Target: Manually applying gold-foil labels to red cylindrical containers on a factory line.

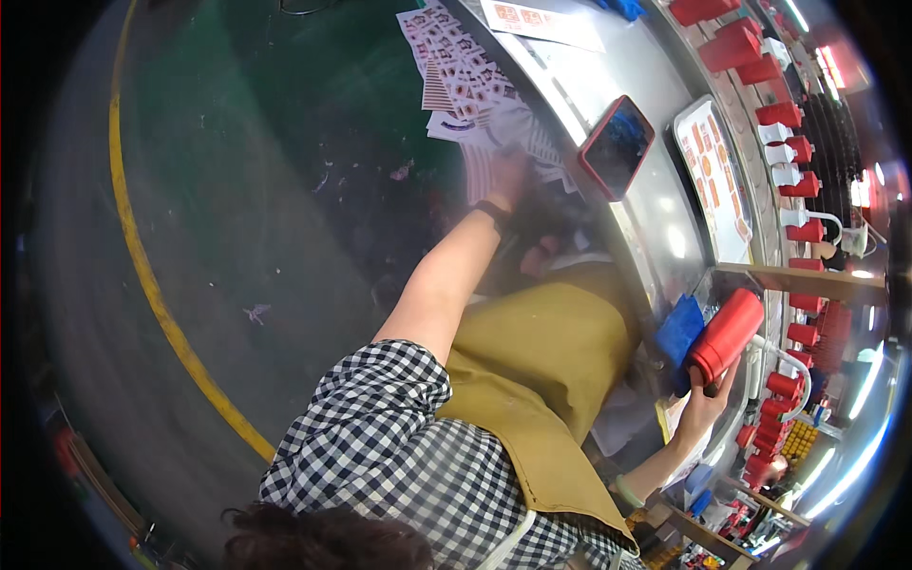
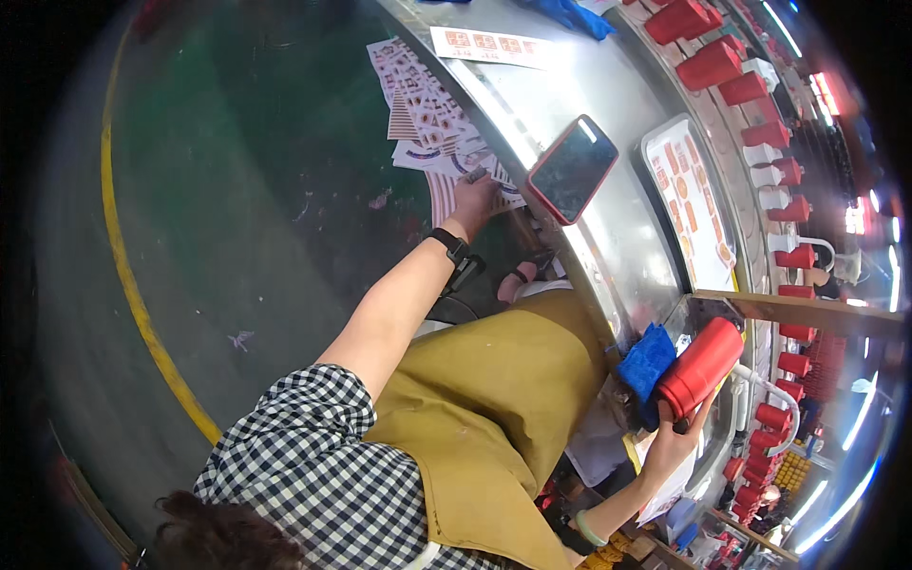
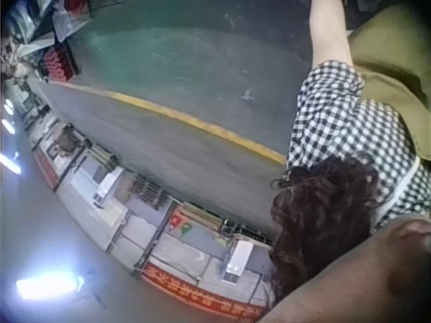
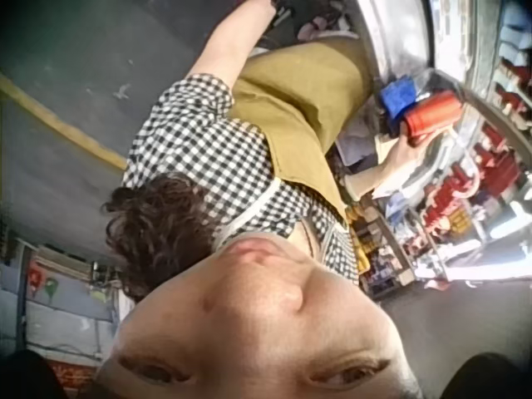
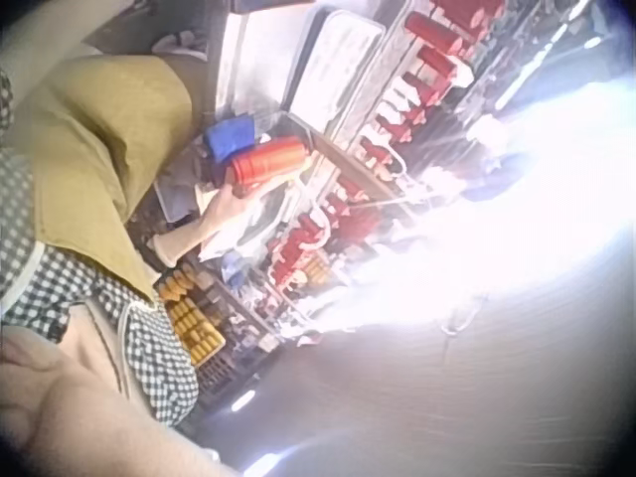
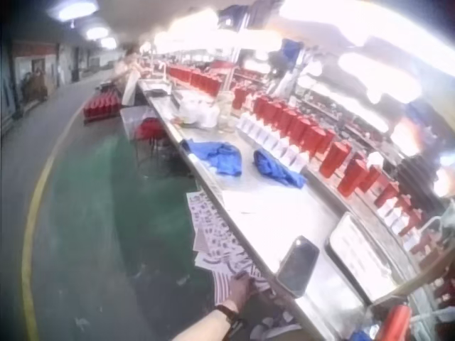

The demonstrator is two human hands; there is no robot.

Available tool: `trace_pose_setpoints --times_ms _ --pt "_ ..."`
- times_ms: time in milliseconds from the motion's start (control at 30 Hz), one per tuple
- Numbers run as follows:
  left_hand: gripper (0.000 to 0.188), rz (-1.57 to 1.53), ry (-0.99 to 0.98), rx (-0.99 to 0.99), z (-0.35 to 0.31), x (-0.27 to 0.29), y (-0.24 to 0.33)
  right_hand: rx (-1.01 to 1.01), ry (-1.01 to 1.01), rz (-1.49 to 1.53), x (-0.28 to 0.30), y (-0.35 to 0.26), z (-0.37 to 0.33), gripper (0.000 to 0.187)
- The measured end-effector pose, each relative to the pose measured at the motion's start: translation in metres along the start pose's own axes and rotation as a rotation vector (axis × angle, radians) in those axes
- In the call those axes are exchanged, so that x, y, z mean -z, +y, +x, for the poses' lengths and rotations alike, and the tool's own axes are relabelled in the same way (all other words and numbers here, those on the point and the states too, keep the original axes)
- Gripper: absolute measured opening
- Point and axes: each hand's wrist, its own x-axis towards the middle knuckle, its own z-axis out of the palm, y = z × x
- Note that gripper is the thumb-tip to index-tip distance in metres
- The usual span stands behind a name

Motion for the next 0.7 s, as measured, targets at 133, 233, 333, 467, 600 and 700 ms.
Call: trace_pose_setpoints --times_ms 133,233,333,467,600,700 --pt "0.037 0.274 0.381 -0.202 -0.027 -0.016 0.024 -0.04 -0.019 -0.044 -0.004 -0.01 0.004 0.082" --pt "0.033 0.22 0.204 -0.062 -0.062 -0.046 0.062 -0.056 -0.001 -0.07 0.006 -0.002 0.003 0.08" --pt "0.034 0.425 0.337 -0.255 -0.014 -0.017 0.026 -0.012 -0.023 0.036 -0.011 -0.013 0.008 0.083" --pt "0.033 0.664 0.274 -0.339 -0.02 -0.041 0.024 -0.03 -0.015 0.007 0.0 -0.004 0.005 0.083" --pt "0.032 0.723 0.212 -0.284 -0.026 -0.06 0.024 -0.009 0.029 0.024 0.002 -0.001 0.0 0.083" --pt "0.038 0.576 0.171 -0.256 0.003 -0.043 -0.021 -0.003 0.026 0.008 0.003 -0.001 -0.003 0.084"
